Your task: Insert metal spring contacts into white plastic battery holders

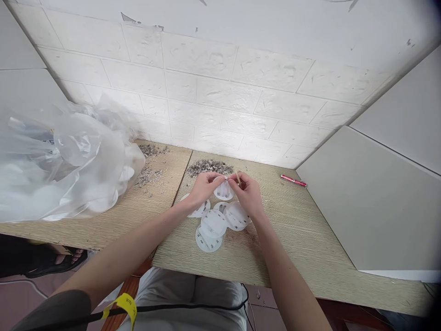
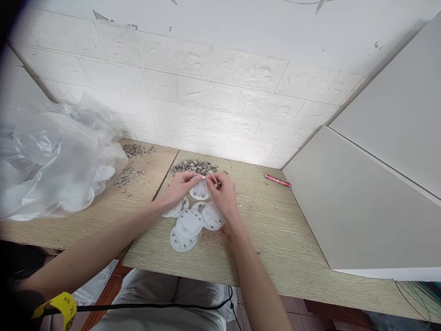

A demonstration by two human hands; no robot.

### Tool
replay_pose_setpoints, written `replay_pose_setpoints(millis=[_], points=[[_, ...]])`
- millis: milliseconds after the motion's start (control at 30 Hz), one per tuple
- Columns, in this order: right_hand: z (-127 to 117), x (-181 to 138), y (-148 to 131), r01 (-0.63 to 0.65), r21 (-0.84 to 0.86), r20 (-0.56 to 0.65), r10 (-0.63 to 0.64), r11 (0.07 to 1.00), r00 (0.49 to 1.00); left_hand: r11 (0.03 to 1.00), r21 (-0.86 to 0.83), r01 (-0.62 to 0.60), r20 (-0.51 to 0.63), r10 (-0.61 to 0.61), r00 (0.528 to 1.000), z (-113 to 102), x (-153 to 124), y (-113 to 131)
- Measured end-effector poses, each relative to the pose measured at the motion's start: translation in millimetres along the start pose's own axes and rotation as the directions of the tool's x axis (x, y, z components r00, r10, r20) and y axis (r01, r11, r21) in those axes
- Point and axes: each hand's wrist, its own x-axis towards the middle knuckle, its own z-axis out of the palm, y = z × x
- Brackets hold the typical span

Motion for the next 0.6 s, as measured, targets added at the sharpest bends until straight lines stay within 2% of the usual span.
replay_pose_setpoints(millis=[167, 300, 600], points=[[0.0, -0.6, 1.9, -0.094, 0.100, 0.002, 0.094, 0.991, 0.996, 0.997, 0.074, -0.003, 0.028, 0.001, 1.000, -0.8, -1.2, 1.6], [1.1, -0.5, 2.8, -0.150, 0.226, 0.019, 0.149, 0.962, 0.989, 0.999, 0.040, -0.006, 0.041, 0.004, 0.999, 0.1, -1.7, 2.3], [2.9, -1.0, 2.0, -0.096, 0.235, 0.041, 0.089, 0.967, 0.995, 0.999, 0.037, 0.033, 0.041, -0.035, 0.999, -0.8, -0.2, -3.1]])
